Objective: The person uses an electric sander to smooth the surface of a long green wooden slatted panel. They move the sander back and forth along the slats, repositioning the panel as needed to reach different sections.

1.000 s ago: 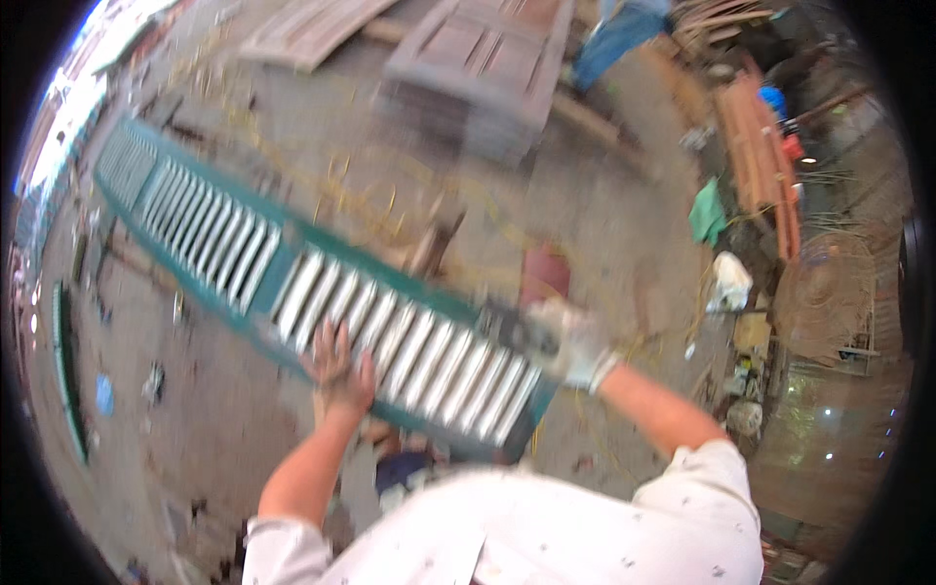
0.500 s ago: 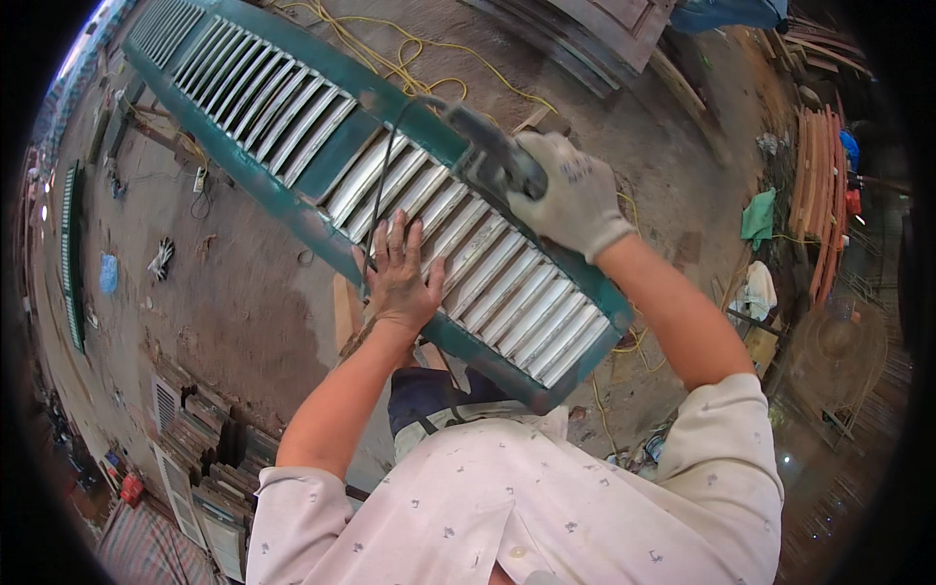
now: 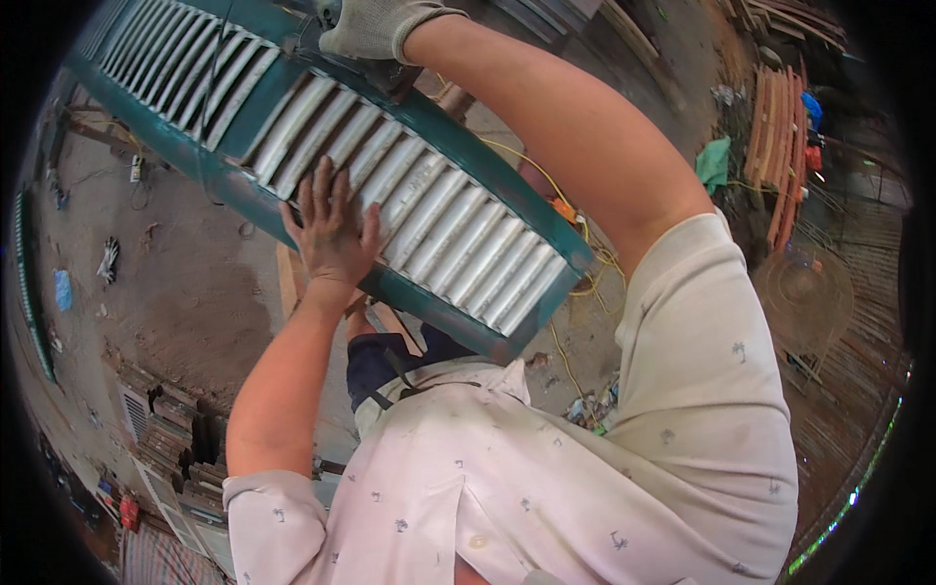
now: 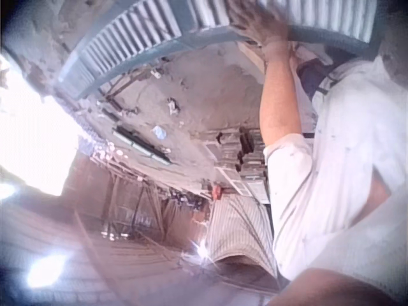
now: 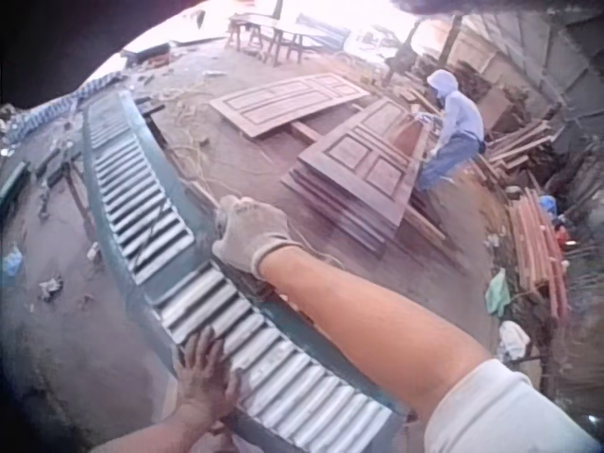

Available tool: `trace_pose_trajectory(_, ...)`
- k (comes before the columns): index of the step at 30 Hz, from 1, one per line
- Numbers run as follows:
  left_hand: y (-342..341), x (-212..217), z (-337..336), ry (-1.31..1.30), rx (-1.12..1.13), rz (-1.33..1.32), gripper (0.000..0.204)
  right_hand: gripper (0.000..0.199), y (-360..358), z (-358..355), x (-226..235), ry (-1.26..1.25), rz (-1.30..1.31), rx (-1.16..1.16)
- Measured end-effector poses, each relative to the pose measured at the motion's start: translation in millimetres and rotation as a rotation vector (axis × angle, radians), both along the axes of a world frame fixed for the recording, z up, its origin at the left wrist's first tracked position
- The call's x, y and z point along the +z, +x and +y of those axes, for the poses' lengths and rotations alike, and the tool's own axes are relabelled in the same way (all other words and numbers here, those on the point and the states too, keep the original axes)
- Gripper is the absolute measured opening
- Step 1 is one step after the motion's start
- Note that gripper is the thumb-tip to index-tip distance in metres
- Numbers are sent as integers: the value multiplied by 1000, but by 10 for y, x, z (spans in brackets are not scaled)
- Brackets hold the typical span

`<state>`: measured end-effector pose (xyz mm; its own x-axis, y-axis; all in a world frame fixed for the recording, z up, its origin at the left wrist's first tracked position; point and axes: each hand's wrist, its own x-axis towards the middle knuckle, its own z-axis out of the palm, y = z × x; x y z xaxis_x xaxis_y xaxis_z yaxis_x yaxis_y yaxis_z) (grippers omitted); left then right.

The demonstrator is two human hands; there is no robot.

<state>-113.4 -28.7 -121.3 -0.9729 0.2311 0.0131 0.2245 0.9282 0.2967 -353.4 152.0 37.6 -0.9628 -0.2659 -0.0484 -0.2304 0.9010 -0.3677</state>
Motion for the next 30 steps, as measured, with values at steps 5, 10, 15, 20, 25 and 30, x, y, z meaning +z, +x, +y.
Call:
trace_pose_trajectory(5,10,-46,-35,3,-3,72,68,30,669,532,67,-26,74,-25)
trace_pose_trajectory(10,14,-168,-22,-41,-10,145,62,64,1464,1232,-132,139,30,-36)
trace_pose_trajectory(15,7,-229,-41,-55,-22,175,63,62,2340,1784,-43,145,-29,-115)
trace_pose_trajectory(20,1,-292,-49,-36,-25,209,61,64,3084,2244,71,124,-139,-209)
trace_pose_trajectory(25,60,-280,-73,-24,-55,207,65,63,3689,2574,139,145,-211,-285)
trace_pose_trajectory(30,106,-166,-60,-18,-34,153,64,62,3604,2495,98,150,-138,-268)
